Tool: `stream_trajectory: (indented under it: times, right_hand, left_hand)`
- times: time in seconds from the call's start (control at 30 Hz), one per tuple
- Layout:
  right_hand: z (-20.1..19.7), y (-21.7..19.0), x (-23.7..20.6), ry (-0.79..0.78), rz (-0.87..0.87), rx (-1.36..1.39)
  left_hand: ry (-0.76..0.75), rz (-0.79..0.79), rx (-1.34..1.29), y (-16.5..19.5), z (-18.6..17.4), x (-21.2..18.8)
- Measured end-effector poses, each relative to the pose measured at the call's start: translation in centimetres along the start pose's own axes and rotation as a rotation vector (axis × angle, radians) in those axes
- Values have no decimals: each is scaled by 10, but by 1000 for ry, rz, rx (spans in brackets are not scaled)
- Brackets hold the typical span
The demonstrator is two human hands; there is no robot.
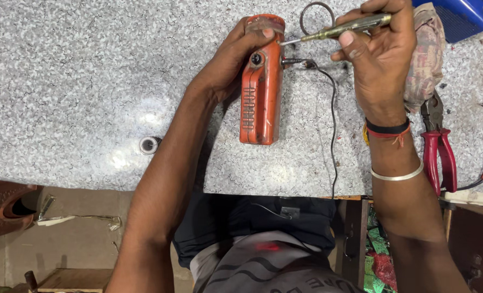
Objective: The person disassembles a red handheld electric device using a screwdriver, removes the casing to expose internal wiring and a yellow component, then manipulates wires and a small circuit board. The person tests the device by activating a light, then continues adjusting internal connections.
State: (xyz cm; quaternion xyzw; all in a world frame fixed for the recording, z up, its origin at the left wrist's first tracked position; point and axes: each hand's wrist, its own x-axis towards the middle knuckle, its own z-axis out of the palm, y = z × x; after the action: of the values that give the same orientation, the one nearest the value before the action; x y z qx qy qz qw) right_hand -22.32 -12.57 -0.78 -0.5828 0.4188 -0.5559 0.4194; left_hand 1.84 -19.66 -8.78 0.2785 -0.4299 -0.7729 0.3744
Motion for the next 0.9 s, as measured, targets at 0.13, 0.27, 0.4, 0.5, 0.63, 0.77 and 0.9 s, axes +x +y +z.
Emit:
stream_trajectory:
  times: [0.13, 0.27, 0.4, 0.5, 0.63, 0.77, 0.9]
  right_hand:
    - [2, 6, 1, -6, 20, -13]
    - [3, 9, -1, 12, 5, -21]
    - [2, 14, 1, -36, -17, -60]
    - [3, 18, 2, -69, -54, -147]
    - [-1, 17, 0, -57, -38, -251]
    - [-3, 10, 0, -104, -4, -226]
    - [-4, 0, 0, -222, -112, -492]
  left_hand:
    - [-7, 7, -29, 0, -2, -1]
    - [9, -1, -4, -1, -3, 0]
    - [-6, 28, -4, -1, -5, -1]
    - [-26, 20, -22, -2, -7, -1]
    - [-27, 38, -10, -4, -6, -1]
    - [-26, 46, 51, -3, -5, -1]
    - [3, 33, 269, 0, -3, -3]
